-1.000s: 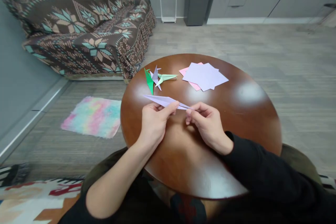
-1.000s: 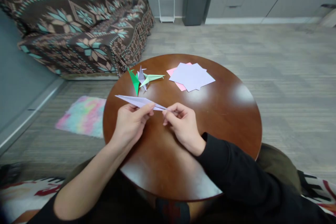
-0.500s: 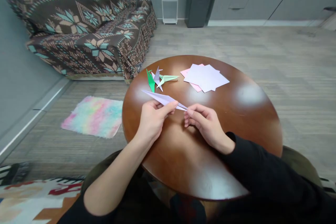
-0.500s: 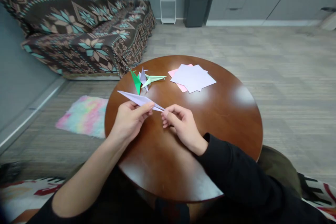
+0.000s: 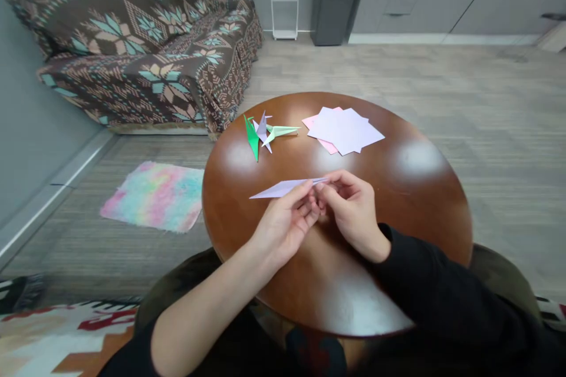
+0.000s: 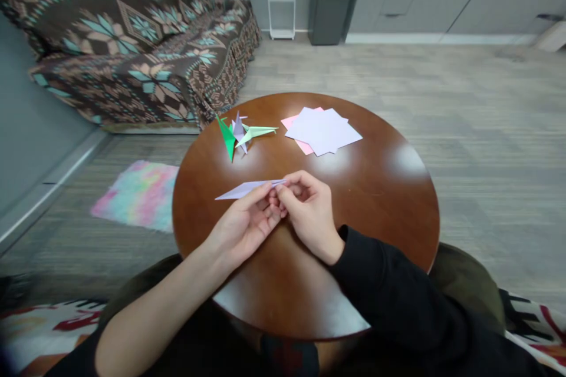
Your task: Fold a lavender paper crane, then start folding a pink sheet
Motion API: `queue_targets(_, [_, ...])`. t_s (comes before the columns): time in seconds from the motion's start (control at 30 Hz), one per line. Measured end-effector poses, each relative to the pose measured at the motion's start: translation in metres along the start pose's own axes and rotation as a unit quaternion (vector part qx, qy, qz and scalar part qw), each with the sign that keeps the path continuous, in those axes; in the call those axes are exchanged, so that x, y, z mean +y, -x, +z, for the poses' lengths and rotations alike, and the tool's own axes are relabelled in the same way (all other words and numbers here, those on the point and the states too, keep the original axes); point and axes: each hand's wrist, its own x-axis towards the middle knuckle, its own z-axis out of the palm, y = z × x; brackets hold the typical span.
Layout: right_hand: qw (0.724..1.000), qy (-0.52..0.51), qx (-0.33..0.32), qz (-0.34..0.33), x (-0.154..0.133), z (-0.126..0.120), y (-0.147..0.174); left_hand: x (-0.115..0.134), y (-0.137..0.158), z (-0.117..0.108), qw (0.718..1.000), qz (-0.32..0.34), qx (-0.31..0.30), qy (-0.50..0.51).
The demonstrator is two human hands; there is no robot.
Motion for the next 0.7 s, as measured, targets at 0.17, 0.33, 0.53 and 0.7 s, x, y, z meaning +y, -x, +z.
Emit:
queue_targets(0.17, [1.0, -0.007, 0.006, 0.001, 0.0001, 0.0006, 0.0019, 0.0023, 0.0026, 0.0039, 1.0, -0.002, 0.006, -0.001])
queue_targets(0.33, [1.0, -0.019, 0.006, 0.004, 0.0002, 0.0015, 0.0027, 0.0036, 0.0038, 0.0084, 1.0, 0.003, 0.017, 0.0])
queue_targets(0.53, [0.998, -0.055, -0.008, 0.019, 0.0003, 0.003, 0.003, 0.0008, 0.0005, 0.0032, 0.996, 0.068, -0.023, -0.049])
queue_targets(0.7, [0.993, -0.098, -0.034, 0.049, 0.0017, 0.0017, 0.0016, -0.0013, 0.0026, 0.0029, 0.979, 0.16, -0.042, -0.115])
